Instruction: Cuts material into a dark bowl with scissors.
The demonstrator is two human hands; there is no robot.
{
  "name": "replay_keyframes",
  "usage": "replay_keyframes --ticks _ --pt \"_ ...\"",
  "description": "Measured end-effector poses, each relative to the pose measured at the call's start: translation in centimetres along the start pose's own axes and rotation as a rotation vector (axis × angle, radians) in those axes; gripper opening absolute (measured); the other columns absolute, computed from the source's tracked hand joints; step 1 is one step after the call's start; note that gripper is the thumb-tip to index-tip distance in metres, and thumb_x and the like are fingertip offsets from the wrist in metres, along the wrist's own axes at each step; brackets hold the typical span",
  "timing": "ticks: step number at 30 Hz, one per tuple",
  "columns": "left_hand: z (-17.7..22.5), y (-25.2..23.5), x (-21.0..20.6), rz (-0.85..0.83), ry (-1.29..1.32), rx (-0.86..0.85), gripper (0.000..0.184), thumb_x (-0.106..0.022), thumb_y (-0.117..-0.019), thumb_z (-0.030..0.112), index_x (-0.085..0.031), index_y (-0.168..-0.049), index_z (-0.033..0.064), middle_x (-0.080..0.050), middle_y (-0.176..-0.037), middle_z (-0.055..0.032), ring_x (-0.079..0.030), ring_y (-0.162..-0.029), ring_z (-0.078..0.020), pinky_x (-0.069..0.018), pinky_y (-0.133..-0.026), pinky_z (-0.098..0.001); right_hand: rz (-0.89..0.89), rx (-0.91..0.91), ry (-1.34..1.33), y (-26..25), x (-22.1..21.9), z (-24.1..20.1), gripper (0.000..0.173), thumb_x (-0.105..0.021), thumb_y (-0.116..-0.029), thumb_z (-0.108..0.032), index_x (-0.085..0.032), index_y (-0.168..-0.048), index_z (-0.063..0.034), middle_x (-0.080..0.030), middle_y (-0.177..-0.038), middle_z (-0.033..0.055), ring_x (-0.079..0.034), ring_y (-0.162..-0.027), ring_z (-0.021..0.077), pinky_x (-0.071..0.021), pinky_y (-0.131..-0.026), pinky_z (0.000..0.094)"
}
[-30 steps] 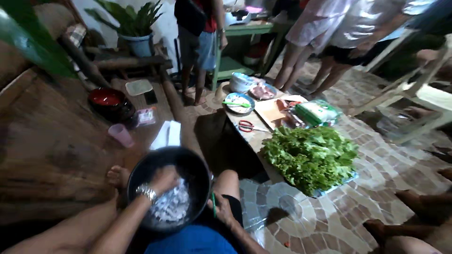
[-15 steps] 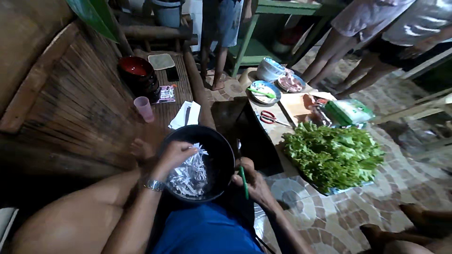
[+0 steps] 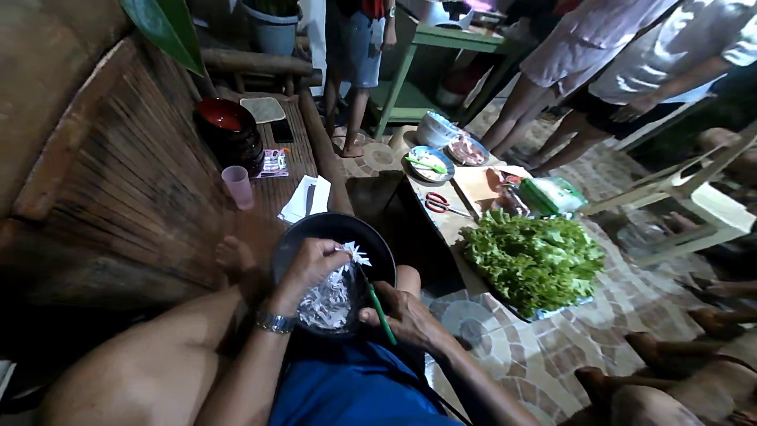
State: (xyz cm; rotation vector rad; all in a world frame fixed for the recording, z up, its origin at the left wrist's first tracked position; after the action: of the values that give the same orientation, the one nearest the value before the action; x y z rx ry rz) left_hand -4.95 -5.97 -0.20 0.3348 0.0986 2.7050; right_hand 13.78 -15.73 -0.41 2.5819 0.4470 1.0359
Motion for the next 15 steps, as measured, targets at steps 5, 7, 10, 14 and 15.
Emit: replay_keyframes --ticks 5,7,10,14,15 --pt "0.0 0.0 0.0 -0.063 -0.025 0.015 0.011 -0.069 -0.0932 0.002 -0.070 -0.083 -0.0014 -0.056 -0.066 0.0041 -0.047 -0.060 0.0007 -0.0416 -0.062 -0.0190 0.044 0.046 -0.013 -0.3 -0.4 -0.1 0.074 -0.061 -0.0911 -0.060 -0.060 -0.129 0.0029 -0.068 -0.099 0.0184 -0.065 -0.090 0.0294 -0.0509 -0.081 0.0516" --pt "0.0 0.0 0.0 -0.066 -0.059 0.003 0.014 -0.069 -0.0931 0.002 -0.068 -0.079 -0.0003 -0.053 -0.064 0.0050 -0.045 -0.059 0.0006 -0.0402 -0.061 -0.0192 0.057 0.062 -0.013 -0.4 -0.6 0.0 0.075 -0.060 -0.0905 -0.061 -0.060 -0.128 0.0034 -0.069 -0.098 0.0181 -0.065 -0.089 0.0290 -0.0511 -0.079 0.0514" --pt "0.2 0.0 0.2 -0.092 -0.157 0.018 0.014 -0.070 -0.0944 0.008 -0.071 -0.085 -0.0023 -0.059 -0.070 -0.0005 -0.048 -0.064 -0.0037 -0.0427 -0.066 -0.0251 0.082 0.069 -0.028 -0.4 -1.0 0.1 0.074 -0.061 -0.0906 -0.060 -0.060 -0.128 0.0039 -0.069 -0.098 0.0182 -0.066 -0.088 0.0284 -0.0515 -0.080 0.0505" --pt "0.2 0.0 0.3 -0.108 -0.173 0.045 0.019 -0.070 -0.0954 0.010 -0.068 -0.080 -0.0019 -0.054 -0.068 0.0005 -0.045 -0.063 -0.0046 -0.0411 -0.065 -0.0259 0.137 0.098 -0.064 -0.4 -1.2 0.2 0.069 -0.065 -0.0902 -0.056 -0.063 -0.122 0.0047 -0.069 -0.094 0.0158 -0.065 -0.084 0.0243 -0.0515 -0.077 0.0465" --pt "0.1 -0.1 0.3 -0.102 -0.155 0.046 0.020 -0.070 -0.0949 0.009 -0.066 -0.077 -0.0010 -0.051 -0.065 0.0020 -0.044 -0.061 -0.0036 -0.0401 -0.063 -0.0244 0.160 0.121 -0.071 -0.4 -1.3 0.4 0.068 -0.065 -0.0898 -0.056 -0.064 -0.120 0.0051 -0.068 -0.091 0.0148 -0.064 -0.081 0.0221 -0.0515 -0.075 0.0441"
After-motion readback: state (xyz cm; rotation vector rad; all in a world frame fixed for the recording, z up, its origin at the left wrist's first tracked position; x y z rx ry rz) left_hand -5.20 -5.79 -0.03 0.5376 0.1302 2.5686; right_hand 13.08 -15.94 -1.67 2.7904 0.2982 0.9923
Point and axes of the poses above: each hand's wrist, its own y-axis away from the middle knuckle, its own x-axis out of the back of the hand, z = x × y, the point moved 1 cm from there along -y, towards the middle knuckle
